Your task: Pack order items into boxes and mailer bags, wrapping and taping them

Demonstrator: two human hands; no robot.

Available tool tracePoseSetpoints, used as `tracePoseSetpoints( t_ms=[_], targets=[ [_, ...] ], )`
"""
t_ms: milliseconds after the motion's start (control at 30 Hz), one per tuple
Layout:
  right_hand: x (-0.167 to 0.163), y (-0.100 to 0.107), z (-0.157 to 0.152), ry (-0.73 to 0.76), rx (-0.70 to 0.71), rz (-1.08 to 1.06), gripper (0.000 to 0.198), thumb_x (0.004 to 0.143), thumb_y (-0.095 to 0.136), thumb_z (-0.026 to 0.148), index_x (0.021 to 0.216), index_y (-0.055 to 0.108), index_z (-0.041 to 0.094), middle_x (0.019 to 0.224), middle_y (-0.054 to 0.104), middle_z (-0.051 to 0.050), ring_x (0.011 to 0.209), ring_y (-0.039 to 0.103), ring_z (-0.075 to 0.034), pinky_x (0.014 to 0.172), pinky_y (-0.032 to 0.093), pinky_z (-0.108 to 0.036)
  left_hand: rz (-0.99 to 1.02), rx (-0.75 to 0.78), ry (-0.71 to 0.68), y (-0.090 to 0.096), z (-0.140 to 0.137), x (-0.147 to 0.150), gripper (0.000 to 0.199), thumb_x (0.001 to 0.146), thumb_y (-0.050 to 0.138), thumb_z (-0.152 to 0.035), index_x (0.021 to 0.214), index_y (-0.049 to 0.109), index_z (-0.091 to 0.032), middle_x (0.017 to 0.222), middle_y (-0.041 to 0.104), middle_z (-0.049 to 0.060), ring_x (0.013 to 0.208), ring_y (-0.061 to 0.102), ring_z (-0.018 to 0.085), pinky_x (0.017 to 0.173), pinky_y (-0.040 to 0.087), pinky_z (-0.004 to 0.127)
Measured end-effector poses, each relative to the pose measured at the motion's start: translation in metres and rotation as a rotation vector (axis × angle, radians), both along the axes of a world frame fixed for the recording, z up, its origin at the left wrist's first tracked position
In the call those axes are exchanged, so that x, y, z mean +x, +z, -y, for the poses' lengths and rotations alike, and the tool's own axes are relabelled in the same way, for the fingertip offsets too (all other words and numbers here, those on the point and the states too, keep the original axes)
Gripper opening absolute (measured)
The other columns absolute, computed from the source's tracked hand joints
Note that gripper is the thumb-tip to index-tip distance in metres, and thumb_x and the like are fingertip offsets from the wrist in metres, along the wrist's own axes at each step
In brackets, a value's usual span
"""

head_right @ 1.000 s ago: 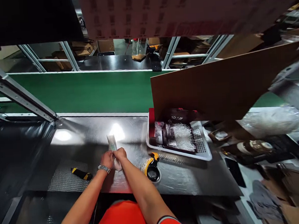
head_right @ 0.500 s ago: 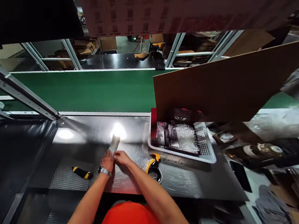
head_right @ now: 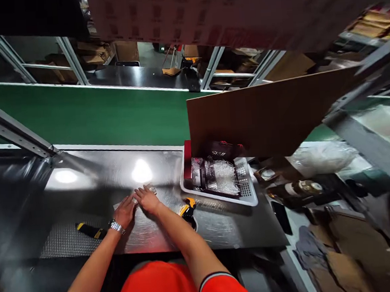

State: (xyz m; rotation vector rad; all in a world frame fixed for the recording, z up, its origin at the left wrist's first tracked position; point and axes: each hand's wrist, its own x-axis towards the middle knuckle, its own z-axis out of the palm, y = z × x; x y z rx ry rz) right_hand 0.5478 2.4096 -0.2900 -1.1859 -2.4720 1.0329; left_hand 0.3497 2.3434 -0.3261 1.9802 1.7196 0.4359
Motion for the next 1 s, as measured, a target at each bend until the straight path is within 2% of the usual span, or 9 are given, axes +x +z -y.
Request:
tracePoseSetpoints(
  t_ms=[200,267,367,500,633,700,767,900,1000],
  targets=[
    [0.002,-0.013,0.008,0.033,0.017,0.104,0.053,0.105,0.060,0.005,0.156,0.072,0.010,0.182,0.054,-0.023,0.174,0.048,-0.036,0.150,0.018,-0.063,0.028,-0.204,0.129,0.024,-0.013,0.006,0.020,0.111,0.070,-0.022,0.105,0.090,-0.019,0.153,0.080,0.016,0.142,0.077,0.029,0.129,0.057,0.043],
    [0.000,-0.011,0.007,0.028,0.010,0.100,0.053,0.106,0.061,0.006,0.158,0.071,0.010,0.184,0.051,-0.024,0.176,0.045,-0.036,0.150,0.018,-0.065,0.015,-0.215,0.171,0.027,-0.019,0.007,0.012,0.105,0.079,-0.019,0.113,0.089,-0.018,0.149,0.082,0.015,0.135,0.079,0.028,0.124,0.059,0.042],
    [-0.007,-0.005,0.007,0.015,0.016,0.089,0.055,0.105,0.062,0.004,0.160,0.070,0.011,0.184,0.051,-0.024,0.178,0.041,-0.036,0.150,0.017,-0.066,-0.010,-0.201,0.225,0.027,-0.020,0.009,0.039,0.101,0.085,-0.019,0.141,0.082,-0.019,0.152,0.080,0.016,0.140,0.076,0.029,0.123,0.059,0.042],
    [0.009,-0.003,0.034,-0.134,0.051,0.088,0.059,0.105,0.061,0.006,0.163,0.069,0.016,0.191,0.043,-0.021,0.181,0.033,-0.040,0.149,0.022,-0.067,-0.037,-0.189,0.249,0.025,-0.013,0.012,0.044,0.105,0.081,-0.019,0.148,0.081,-0.018,0.157,0.078,0.019,0.148,0.071,0.036,0.136,0.048,0.058],
    [0.079,-0.016,0.118,-0.600,0.157,0.136,0.063,0.111,0.059,0.026,0.174,0.058,0.018,0.177,0.052,-0.027,0.164,0.054,-0.039,0.138,0.047,-0.060,-0.022,-0.172,0.247,0.018,-0.007,0.013,0.042,0.107,0.081,-0.023,0.149,0.080,-0.020,0.159,0.077,0.019,0.149,0.069,0.041,0.143,0.020,0.084],
    [0.115,-0.023,0.165,-0.837,0.163,0.232,0.070,0.110,0.062,0.036,0.177,0.053,0.017,0.155,0.064,-0.026,0.144,0.067,-0.039,0.128,0.056,-0.059,-0.014,-0.150,0.248,0.013,-0.005,0.014,0.040,0.108,0.080,-0.025,0.148,0.080,-0.021,0.160,0.076,0.018,0.150,0.068,0.041,0.142,0.014,0.087],
    [0.136,-0.025,0.195,-0.920,0.111,0.379,0.081,0.108,0.067,0.045,0.182,0.045,0.019,0.142,0.068,-0.023,0.132,0.071,-0.040,0.121,0.060,-0.059,-0.020,-0.137,0.246,0.009,-0.004,0.015,0.040,0.109,0.078,-0.025,0.149,0.079,-0.023,0.161,0.075,0.017,0.151,0.067,0.040,0.143,0.014,0.085],
    [0.124,-0.019,0.194,-0.793,-0.023,0.604,0.082,0.111,0.062,0.050,0.183,0.045,0.014,0.129,0.074,-0.026,0.125,0.074,-0.046,0.117,0.059,-0.063,-0.057,-0.121,0.188,0.006,-0.003,0.016,0.042,0.110,0.075,-0.026,0.151,0.076,-0.023,0.155,0.077,0.018,0.145,0.071,0.039,0.145,0.017,0.079],
    [0.103,-0.007,0.174,-0.886,-0.101,0.489,0.072,0.111,0.051,0.036,0.176,0.052,0.006,0.133,0.075,-0.032,0.130,0.076,-0.048,0.118,0.057,-0.065,-0.052,-0.109,0.161,0.004,-0.003,0.013,0.044,0.111,0.074,-0.026,0.154,0.073,-0.019,0.156,0.077,0.020,0.145,0.072,0.038,0.146,0.021,0.072]
  ],
)
